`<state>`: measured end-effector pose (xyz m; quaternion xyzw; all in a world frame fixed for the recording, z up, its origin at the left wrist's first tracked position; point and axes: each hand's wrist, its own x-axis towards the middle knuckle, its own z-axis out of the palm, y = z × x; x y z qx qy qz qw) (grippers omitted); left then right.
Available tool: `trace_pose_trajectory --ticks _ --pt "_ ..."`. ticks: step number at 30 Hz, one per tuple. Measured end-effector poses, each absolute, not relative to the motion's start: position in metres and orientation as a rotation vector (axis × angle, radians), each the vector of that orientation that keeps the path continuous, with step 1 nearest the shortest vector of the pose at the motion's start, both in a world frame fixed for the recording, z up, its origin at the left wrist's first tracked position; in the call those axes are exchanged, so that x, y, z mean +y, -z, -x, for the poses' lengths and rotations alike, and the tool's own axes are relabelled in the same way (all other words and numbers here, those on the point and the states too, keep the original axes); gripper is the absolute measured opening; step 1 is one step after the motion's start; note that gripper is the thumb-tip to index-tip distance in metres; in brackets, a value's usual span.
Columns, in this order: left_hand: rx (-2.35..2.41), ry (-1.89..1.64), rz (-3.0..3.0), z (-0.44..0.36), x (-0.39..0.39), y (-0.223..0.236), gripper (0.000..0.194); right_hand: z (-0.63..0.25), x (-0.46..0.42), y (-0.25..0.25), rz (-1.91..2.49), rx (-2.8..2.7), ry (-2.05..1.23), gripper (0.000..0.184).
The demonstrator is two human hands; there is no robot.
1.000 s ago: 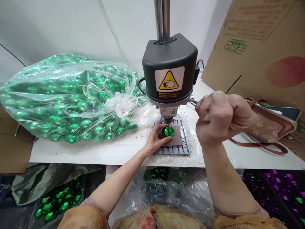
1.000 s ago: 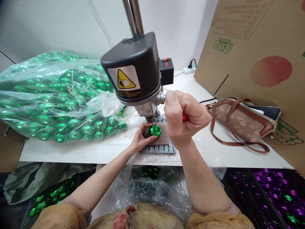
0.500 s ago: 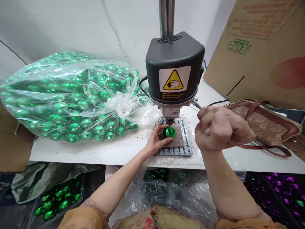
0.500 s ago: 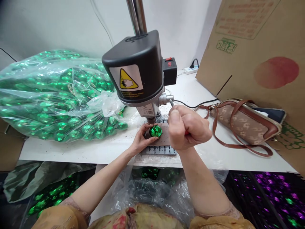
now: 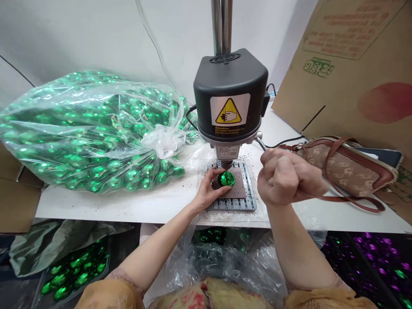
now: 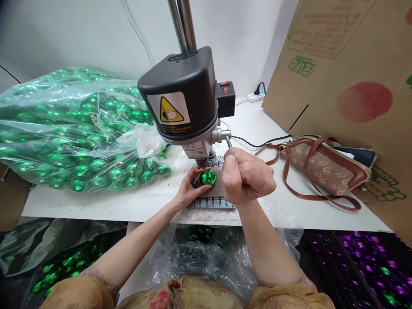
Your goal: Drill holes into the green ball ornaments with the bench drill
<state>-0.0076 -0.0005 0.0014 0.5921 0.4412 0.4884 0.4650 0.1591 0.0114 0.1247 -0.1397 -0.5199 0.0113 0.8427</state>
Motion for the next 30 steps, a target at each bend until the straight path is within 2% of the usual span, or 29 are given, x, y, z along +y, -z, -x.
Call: trace_pose_trajectory --ticks 5,9,16,19,22,24,28,30 --pt "1.127 -1.239 -1.510 0.004 -0.004 -0.007 0.045 -0.156 0.011 -0.176 0.522 -0.988 -0.235 0.048" --pt "1.239 -1.348 -1.692 0.012 -0.038 -0.011 0.041 -0.158 0.018 -0.192 0.559 -1.022 -0.271 0.046" --pt "0.696 -0.547 -2.919 0.047 -0.135 0.024 0.043 -0.157 0.019 -0.188 0.487 -0.964 -0.272 0.043" --pt "0.681 -0.631 -3.006 0.059 -0.127 0.023 0.044 -0.156 0.016 -0.188 0.479 -0.972 -0.276 0.042" --pt "1.065 -0.787 -2.862 0.075 -0.074 -0.003 0.032 -0.154 0.013 -0.188 0.492 -1.003 -0.261 0.042" --pt "1.454 -0.599 -2.771 0.090 -0.029 -0.028 0.044 -0.153 0.011 -0.188 0.493 -1.015 -0.245 0.043" --pt "1.846 0.288 -2.670 0.124 0.041 -0.071 0.067 -0.153 0.010 -0.187 0.489 -1.018 -0.238 0.045" --pt "1.850 0.507 -2.678 0.137 0.057 -0.081 0.062 -0.153 0.009 -0.186 0.491 -1.018 -0.244 0.046"
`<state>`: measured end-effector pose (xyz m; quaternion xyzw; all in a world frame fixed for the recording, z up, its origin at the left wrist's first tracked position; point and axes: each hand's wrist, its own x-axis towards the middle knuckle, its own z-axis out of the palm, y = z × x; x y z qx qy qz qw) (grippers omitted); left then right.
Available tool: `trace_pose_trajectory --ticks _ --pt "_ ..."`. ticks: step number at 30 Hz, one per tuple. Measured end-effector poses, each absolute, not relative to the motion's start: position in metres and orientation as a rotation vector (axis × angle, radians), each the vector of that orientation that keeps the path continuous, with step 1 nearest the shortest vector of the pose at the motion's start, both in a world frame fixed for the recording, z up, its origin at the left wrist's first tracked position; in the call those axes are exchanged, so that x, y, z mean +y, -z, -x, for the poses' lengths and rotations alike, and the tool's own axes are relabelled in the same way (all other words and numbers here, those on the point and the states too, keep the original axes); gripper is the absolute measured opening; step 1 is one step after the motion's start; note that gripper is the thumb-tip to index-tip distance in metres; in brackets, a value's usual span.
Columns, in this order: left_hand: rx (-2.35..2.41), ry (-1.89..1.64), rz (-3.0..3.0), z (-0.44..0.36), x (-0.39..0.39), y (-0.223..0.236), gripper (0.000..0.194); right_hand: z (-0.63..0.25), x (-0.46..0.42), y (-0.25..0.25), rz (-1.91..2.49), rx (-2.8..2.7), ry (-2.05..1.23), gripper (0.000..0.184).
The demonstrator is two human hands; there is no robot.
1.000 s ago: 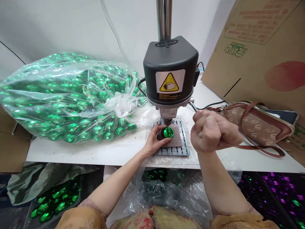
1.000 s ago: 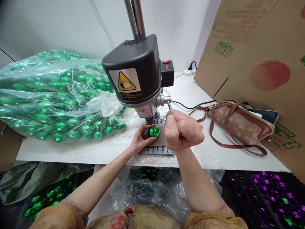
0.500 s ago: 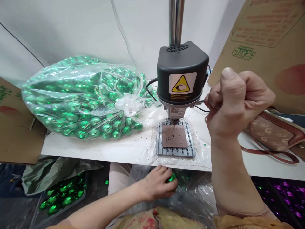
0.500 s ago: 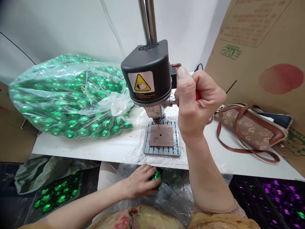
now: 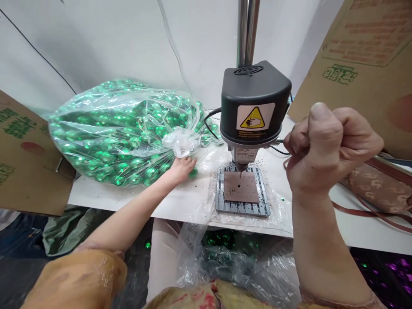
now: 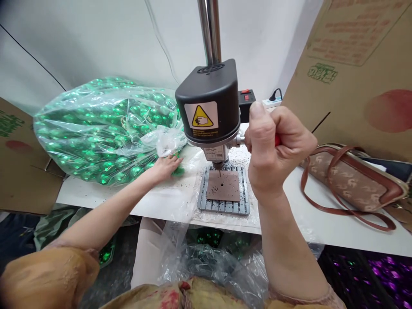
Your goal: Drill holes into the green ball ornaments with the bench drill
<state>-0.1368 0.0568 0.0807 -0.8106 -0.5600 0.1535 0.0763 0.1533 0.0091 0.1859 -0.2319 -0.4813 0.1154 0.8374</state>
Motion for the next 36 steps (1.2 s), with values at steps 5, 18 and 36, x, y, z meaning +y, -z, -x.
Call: trace_pose_trajectory --ticks 5,18,36 --pt "-1.456 -0.360 2.370 0.144 0.063 -0.071 0.033 -0.155 0.010 -0.184 0.467 -1.021 -0.245 0.046" --pt "-2.134 0.328 2.409 0.112 0.092 -0.052 0.036 -0.155 0.010 -0.183 0.462 -0.986 -0.271 0.045" --pt "-2.346 2.906 2.327 0.035 0.026 -0.024 0.057 -0.154 0.008 -0.179 0.442 -1.028 -0.272 0.049"
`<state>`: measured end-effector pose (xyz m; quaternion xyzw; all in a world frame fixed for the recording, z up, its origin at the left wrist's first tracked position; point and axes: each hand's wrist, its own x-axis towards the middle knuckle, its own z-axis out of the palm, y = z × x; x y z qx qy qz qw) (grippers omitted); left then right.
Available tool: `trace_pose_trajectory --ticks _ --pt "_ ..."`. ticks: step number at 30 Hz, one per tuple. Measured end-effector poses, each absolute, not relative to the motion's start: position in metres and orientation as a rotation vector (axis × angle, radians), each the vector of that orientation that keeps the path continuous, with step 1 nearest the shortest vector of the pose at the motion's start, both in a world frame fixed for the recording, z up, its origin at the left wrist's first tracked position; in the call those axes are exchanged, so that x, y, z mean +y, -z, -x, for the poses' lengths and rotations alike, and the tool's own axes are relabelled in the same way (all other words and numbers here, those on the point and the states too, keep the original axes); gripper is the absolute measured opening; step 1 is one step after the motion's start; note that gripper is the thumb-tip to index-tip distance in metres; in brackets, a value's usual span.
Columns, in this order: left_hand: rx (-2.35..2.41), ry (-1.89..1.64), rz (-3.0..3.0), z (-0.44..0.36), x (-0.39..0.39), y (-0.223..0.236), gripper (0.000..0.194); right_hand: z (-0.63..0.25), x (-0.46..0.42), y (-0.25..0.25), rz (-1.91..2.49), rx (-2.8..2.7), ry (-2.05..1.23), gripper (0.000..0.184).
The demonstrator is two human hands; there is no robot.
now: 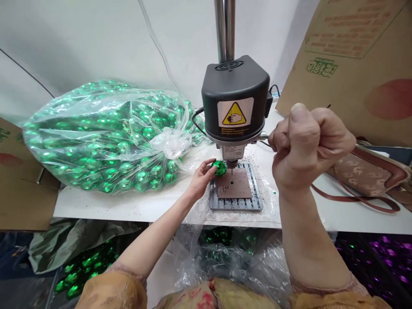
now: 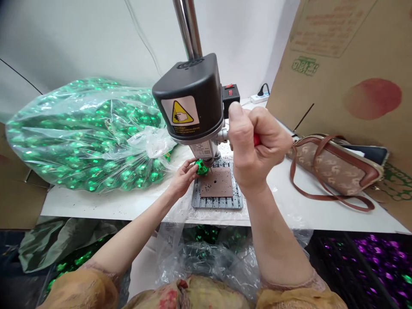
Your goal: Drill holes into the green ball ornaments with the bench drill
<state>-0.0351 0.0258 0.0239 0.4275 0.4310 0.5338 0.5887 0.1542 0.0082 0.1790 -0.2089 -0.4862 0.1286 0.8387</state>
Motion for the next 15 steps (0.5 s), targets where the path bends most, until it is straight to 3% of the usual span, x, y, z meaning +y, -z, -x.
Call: trace_pose_trajectory --ticks 15 --pt "1.084 -1.141 -1.523 0.017 0.016 -0.004 0.060 -0.156 0.011 -0.174 0.538 -1.050 -0.217 0.052"
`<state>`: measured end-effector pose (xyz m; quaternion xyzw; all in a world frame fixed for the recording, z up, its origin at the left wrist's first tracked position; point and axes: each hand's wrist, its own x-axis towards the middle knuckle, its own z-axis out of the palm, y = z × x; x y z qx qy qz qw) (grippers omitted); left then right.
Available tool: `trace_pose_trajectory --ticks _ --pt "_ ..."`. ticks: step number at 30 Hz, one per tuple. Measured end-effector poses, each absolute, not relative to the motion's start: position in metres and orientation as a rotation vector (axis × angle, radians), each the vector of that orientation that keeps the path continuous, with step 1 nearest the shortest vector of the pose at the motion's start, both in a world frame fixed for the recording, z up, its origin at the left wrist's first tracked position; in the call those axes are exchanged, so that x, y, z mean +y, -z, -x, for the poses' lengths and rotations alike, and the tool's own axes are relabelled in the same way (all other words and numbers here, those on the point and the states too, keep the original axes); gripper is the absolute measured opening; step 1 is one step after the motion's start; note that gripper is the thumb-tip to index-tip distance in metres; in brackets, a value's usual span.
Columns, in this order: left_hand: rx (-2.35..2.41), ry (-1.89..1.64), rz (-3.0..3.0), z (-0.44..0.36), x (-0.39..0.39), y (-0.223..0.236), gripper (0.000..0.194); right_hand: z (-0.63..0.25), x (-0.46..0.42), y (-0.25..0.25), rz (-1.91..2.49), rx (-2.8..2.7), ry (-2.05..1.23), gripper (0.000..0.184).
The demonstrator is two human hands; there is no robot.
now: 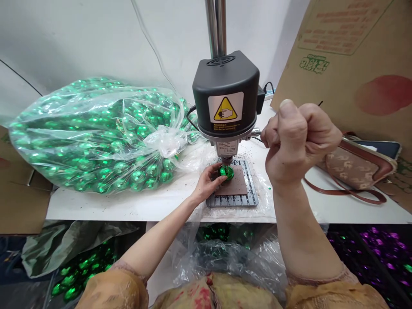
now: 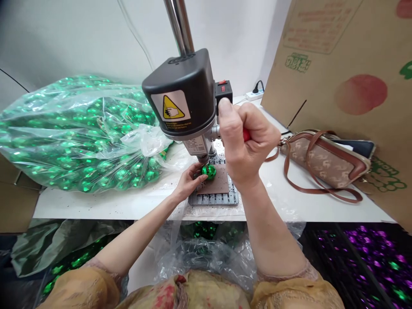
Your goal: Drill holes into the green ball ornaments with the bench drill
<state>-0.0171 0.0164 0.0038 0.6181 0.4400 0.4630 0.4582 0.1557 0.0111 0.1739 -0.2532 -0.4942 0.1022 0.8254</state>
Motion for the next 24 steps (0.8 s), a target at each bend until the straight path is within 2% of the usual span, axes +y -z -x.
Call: trace_pose_trajectory --ticks 5,24 --pt "1.149 -1.104 -1.682 0.016 0.007 -0.002 0.057 -0.156 0.011 -0.174 0.509 -1.053 -0.224 0.051" --pt "1.097 -1.124 -1.678 0.014 0.003 0.004 0.055 -0.154 0.012 -0.146 0.393 -1.011 -0.091 0.051"
